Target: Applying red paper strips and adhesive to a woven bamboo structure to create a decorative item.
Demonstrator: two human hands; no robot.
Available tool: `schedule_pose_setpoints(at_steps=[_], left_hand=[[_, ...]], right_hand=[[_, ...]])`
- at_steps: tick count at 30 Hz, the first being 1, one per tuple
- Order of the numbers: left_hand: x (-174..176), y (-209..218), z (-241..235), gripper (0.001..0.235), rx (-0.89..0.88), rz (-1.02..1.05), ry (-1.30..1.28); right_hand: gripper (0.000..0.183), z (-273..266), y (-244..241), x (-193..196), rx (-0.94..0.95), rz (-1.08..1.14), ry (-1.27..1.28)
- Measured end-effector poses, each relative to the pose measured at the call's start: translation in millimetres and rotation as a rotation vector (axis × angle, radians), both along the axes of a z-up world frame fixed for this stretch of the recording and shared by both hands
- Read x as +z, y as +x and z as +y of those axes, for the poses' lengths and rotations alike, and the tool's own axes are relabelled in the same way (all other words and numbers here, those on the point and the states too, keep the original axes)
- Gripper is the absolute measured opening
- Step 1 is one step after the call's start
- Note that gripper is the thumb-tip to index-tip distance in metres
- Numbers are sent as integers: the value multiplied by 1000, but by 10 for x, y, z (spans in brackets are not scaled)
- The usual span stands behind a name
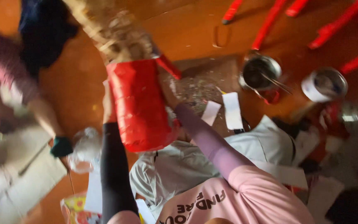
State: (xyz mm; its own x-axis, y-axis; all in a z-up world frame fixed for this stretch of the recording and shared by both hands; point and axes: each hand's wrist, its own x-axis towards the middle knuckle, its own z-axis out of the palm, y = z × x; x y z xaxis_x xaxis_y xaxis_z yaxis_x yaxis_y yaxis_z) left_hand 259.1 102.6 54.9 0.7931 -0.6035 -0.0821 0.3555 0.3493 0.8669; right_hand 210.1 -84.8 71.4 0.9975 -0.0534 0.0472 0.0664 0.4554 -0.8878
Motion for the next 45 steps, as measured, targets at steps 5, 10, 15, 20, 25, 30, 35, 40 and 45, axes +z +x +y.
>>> schedule_pose_setpoints(at_steps=[5, 10, 15, 20, 25, 30, 35, 40, 45], left_hand=[[-284, -573, 580, 56, -112, 22, 65], [-496, -841, 1138, 54, -141, 35, 132], [-1235, -1170, 1146, 52, -74, 30, 156], [-1377, -2035, 485, 55, -105, 309, 398], [-1657, -2385, -372, 46, -230, 275, 408], [-1697, -2387, -946, 39, -224, 248, 557], [-1889, -2231, -1253, 37, -252, 131, 784], [-2160, -2104, -1543, 42, -362, -748, 1255], [-2383, -2183, -1681, 91, -172, -1088, 1422]], right_hand=[[82, -435, -292, -481, -133, -13, 24], [53, -1200, -356, -2733, -550, -383, -1227], [12, -2773, -1779, -2306, -542, 93, -1839], [18, -3159, -2501, -2063, -927, 669, -1814], [26, -3154, -2861, -2057, -617, 806, -1514], [34, -2987, -3099, -1661, -731, 582, -1365], [30, -2995, -3106, -2047, -989, 443, -1242], [15, -3029, -3078, -2360, -923, 391, -1114], [5, -3219, -3010, -3007, -1047, 518, -1068]])
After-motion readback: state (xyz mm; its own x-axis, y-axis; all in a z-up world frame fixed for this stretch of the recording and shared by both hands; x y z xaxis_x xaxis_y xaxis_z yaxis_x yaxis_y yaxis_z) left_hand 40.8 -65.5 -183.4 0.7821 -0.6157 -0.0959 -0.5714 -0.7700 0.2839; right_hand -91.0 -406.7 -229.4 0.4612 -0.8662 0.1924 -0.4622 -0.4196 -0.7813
